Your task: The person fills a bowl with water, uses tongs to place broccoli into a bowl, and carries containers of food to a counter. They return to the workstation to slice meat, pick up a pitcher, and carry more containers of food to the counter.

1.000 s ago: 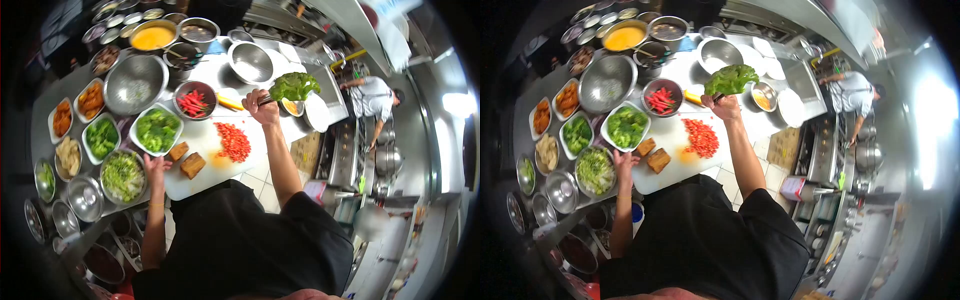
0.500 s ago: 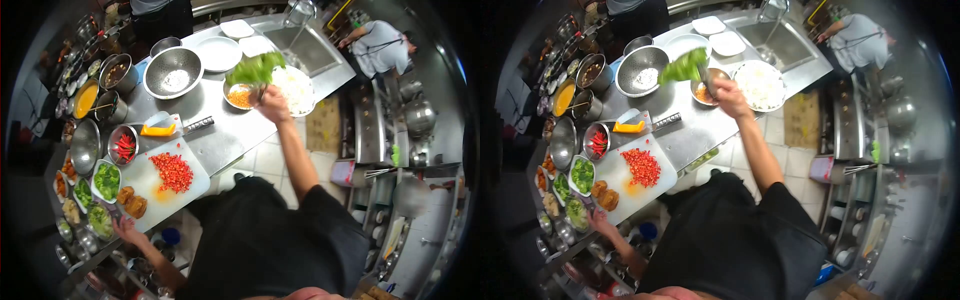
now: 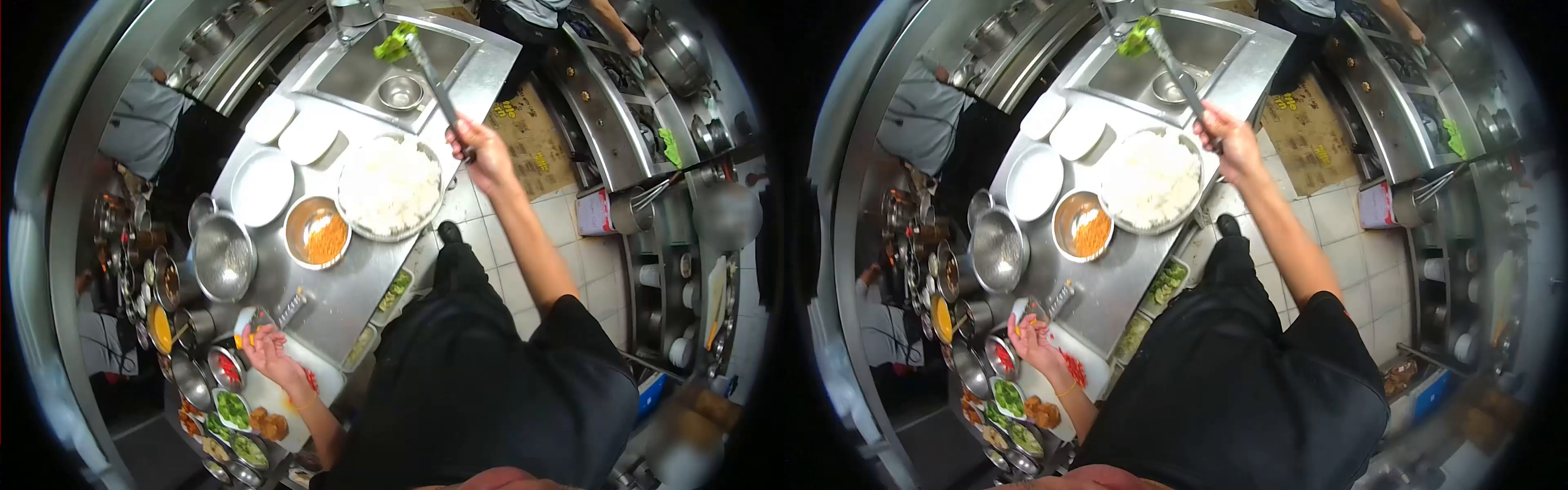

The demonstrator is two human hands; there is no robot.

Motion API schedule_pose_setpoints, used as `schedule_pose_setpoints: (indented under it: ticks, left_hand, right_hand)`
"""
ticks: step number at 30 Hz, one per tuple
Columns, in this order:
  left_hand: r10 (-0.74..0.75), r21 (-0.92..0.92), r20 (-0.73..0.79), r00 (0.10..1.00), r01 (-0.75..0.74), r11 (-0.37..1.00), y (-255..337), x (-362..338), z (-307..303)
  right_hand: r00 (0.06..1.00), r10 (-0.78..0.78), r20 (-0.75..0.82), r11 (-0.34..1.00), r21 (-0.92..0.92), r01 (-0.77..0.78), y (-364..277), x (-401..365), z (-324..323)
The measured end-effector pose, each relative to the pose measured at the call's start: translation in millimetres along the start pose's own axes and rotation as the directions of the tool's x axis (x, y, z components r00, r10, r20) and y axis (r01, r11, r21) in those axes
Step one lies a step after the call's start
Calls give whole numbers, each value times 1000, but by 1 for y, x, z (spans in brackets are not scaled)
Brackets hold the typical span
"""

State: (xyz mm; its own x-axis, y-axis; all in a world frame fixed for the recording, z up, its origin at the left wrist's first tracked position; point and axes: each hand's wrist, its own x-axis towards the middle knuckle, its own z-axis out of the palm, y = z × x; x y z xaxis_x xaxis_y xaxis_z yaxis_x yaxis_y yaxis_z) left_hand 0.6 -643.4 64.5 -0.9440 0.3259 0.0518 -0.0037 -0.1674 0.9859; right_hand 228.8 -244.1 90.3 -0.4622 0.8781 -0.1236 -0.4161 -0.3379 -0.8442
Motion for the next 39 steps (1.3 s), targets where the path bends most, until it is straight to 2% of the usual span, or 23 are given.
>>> schedule_pose_setpoints:
  ticks: [3, 6, 9, 11, 13, 14, 17, 19, 22, 24, 25, 26, 28, 29, 31, 32, 33, 34, 35, 36, 37, 38, 39]
  left_hand:
    - [24, 118, 16, 1000, -26, 993, -12, 16, 53]
    - [72, 278, -28, 997, -61, 959, -29, 35, 87]
    - [86, 430, -193, 977, 6, 903, -29, 38, 116]
    - [77, 384, -304, 950, 48, 922, -2, 32, 155]
    - [155, 507, -411, 898, 84, 858, 18, 25, 180]
    - [170, 511, -434, 885, 86, 856, 26, 20, 190]
    - [260, 611, -491, 831, 116, 783, 45, 2, 209]
    - [302, 647, -596, 744, 222, 730, 54, -15, 221]
    - [329, 644, -647, 688, 262, 719, 60, -35, 236]
    - [345, 646, -658, 669, 267, 715, 56, -44, 231]
    - [340, 640, -664, 666, 271, 719, 55, -44, 229]
    - [346, 635, -647, 680, 230, 737, 52, -44, 228]
    - [367, 633, -618, 695, 164, 757, 46, -46, 222]
    - [401, 629, -560, 725, 57, 776, 42, -52, 207]
    - [466, 669, -506, 726, -10, 743, 38, -63, 200]
    - [442, 647, -532, 722, 10, 762, 37, -71, 202]
    - [404, 633, -626, 666, 131, 763, 41, -75, 220]
    - [319, 552, -719, 617, 229, 802, 37, -84, 210]
    - [355, 536, -730, 585, 167, 827, 35, -93, 216]
    - [336, 466, -773, 538, 122, 877, 30, -105, 211]
    - [328, 451, -767, 551, 99, 887, 34, -113, 215]
    - [293, 408, -774, 561, 89, 909, 29, -126, 206]
    - [311, 391, -771, 556, 27, 920, 15, -142, 189]
  right_hand:
    - [977, -199, -74, 966, -179, 184, -47, 81, -38]
    - [920, -385, -77, 909, -206, 363, -100, 187, -70]
    - [785, -611, -107, 779, -259, 571, -149, 305, -84]
    - [687, -719, -101, 677, -322, 662, -172, 372, -86]
    - [623, -768, -152, 627, -379, 681, -180, 434, -88]
    - [589, -789, -173, 594, -457, 662, -178, 468, -93]
    - [602, -755, -260, 634, -522, 571, -146, 550, -109]
    - [608, -733, -305, 659, -538, 525, -136, 578, -115]
    - [642, -701, -311, 650, -649, 396, -119, 616, -127]
    - [746, -628, -221, 420, -904, 86, -92, 648, -148]
    - [833, -480, -277, 399, -914, -75, -58, 684, -176]
    - [888, -291, -355, 341, -906, -250, -44, 692, -191]
    - [839, -280, -467, 386, -855, -347, -36, 680, -212]
    - [846, -335, -415, 456, -857, -240, -27, 688, -231]
    - [831, -502, -240, 383, -923, -35, -47, 656, -227]
    - [908, -387, -162, 627, -768, 130, -59, 627, -219]
    - [907, -421, -5, 729, -597, 335, -26, 651, -266]
    - [936, -351, 2, 680, -687, 256, -45, 607, -244]
    - [941, -337, -6, 843, -446, 300, -61, 538, -193]
    - [968, -250, -24, 899, -378, 223, -71, 482, -162]
    - [961, -183, 206, 918, -313, 242, -52, 471, -183]
    - [963, -155, 222, 945, -251, 211, -50, 403, -149]
    - [932, -9, 362, 965, -241, 103, -51, 352, -134]
